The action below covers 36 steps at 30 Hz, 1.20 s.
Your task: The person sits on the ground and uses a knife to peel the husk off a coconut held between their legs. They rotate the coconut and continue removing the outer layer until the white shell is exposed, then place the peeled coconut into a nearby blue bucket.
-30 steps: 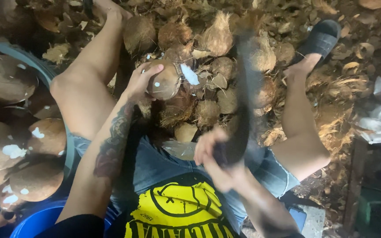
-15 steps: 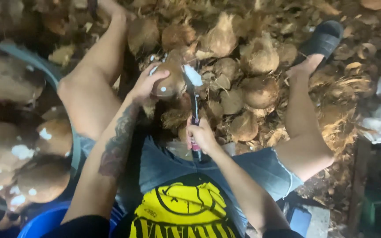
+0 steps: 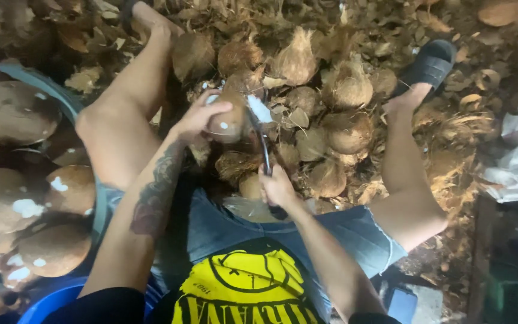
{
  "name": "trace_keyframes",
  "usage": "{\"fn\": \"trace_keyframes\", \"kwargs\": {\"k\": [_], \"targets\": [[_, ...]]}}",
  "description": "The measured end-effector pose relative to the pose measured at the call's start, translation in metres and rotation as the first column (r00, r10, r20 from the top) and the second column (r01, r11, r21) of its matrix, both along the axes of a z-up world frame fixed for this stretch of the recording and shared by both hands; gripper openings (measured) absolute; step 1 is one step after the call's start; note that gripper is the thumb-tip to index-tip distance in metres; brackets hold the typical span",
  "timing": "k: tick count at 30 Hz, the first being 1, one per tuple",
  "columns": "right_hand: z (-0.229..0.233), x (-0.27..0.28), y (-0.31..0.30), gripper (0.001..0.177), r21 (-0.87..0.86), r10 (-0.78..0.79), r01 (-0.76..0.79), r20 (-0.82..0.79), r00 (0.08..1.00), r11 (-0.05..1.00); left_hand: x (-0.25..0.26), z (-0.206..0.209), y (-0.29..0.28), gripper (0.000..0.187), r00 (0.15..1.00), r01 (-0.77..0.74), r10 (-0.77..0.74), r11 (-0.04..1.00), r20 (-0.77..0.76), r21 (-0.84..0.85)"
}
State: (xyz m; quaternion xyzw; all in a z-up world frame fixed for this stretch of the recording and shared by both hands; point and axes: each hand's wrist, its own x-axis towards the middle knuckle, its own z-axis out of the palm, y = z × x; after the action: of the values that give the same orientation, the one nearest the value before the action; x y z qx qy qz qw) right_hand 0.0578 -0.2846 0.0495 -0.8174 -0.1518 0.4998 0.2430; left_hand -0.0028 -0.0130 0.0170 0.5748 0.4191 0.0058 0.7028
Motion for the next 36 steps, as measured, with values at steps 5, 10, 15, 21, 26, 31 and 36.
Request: {"fn": "trace_keyframes", "kwargs": {"k": [5,10,15,21,26,31,36], "targets": [[0.008,-0.014,0.018,0.014,0.237,-0.191,0.232,-0.184,0.964,0.943,0.003,-0.018,0.009,0.078,0.99,0.005,0.0,1.0,0.14,-0.029],[0.09,-0.03,0.028,0.005,0.27,-0.373,0.584,-0.553,0.745,0.766,-0.003,0.029,-0.01,0.08,0.993,0.105,-0.111,0.983,0.034,0.148],[0.116,-0.04,0.014,0.009,0.475,-0.255,0.599,-0.605,0.754,0.645,-0.004,-0.001,-0.005,0.082,0.98,0.125,-0.136,0.988,0.143,0.085],[0.069,-0.04,-0.033,0.022,0.755,-0.009,-0.109,0.15,0.989,0.646,0.003,-0.03,0.0,0.071,0.999,-0.036,0.041,0.954,0.011,-0.298],[0.058,0.009,-0.001,0.015,0.674,0.25,-0.242,0.546,0.8,-0.698,0.001,0.011,-0.002,0.059,0.991,-0.105,0.065,0.912,-0.114,-0.397],[-0.037,-0.009,-0.03,0.035,0.027,0.228,-0.246,0.283,0.932,0.969,-0.001,-0.006,-0.007,0.068,0.993,-0.115,0.106,0.896,-0.046,-0.428],[0.023,-0.017,-0.022,0.023,0.058,0.131,-0.145,0.204,0.97,0.988,-0.006,-0.026,-0.017,0.059,0.984,-0.176,0.145,0.829,-0.1,-0.531]]}}
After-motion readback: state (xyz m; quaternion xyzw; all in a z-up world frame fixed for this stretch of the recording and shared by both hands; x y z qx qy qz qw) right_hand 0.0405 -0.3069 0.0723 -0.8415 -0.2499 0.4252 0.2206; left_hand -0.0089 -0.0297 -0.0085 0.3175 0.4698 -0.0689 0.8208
